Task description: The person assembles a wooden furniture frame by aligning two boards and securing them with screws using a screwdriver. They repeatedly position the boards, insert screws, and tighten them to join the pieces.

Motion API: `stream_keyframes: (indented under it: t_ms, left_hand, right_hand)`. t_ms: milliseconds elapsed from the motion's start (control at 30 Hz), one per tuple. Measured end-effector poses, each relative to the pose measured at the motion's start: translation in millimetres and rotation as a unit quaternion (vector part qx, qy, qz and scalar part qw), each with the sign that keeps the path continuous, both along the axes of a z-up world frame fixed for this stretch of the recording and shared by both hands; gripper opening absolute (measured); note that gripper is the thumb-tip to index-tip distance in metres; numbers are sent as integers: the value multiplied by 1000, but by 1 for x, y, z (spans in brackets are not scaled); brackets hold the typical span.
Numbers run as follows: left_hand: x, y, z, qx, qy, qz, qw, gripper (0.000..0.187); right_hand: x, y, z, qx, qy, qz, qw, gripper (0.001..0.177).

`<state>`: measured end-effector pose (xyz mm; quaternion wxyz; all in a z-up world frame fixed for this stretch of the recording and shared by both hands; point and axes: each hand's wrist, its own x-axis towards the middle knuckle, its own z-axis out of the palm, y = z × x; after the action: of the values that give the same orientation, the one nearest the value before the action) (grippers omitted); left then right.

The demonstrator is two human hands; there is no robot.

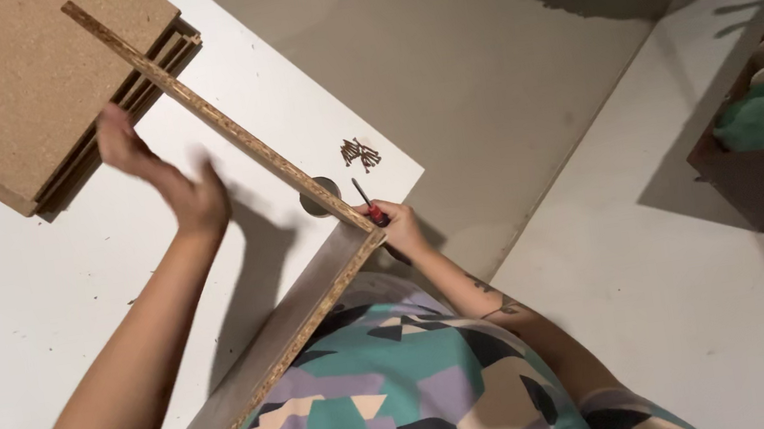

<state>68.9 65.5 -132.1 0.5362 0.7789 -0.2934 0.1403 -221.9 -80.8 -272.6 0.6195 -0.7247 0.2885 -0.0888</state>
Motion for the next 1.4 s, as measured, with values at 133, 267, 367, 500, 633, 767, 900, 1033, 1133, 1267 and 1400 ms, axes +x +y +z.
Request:
stream_keyframes:
  t_ms: [133,267,367,500,633,767,900,1033,1133,1267,1400]
  left_hand:
    - [-27,11,96,156,-323,-349,866,69]
    - [-55,-26,148,340,-353,-469,735,16]
    - [-67,-49,153,417,-270,-526,690,10]
    - [-71,-52,142,394,-253,-521,713,10]
    - [-71,-50,135,370,-217,-527,734,11]
    - [-72,-53,132,383,-214,-527,728,10]
    - [-71,-56,133,386,-195,-526,732,7]
    - [-70,-57,134,439,-173,-527,707,8]
    - [-72,-57,135,417,-147,-580,684,5]
    - [-70,-47,138,344,-160,-586,716,41]
    - [-73,-38,145,350,-140,-557,740,38]
  right_hand:
    - [-3,9,29,121,-31,-62,990,21]
    - [-6,17,70,216,-75,-117,967,12]
    - [0,17,94,168,-73,-119,976,14]
    - [4,14,110,149,-78,-103,980,13]
    - [8,12,112,134,-77,-101,983,11]
    - [9,3,112,120,-59,-73,988,10]
    - [10,-7,117,103,-75,-29,991,10]
    - [11,-8,123,98,-60,-11,993,11]
    - [10,-9,128,92,-59,4,994,10]
    - [10,-7,135,113,-44,-8,993,13]
    - [10,2,143,120,-42,-35,991,13]
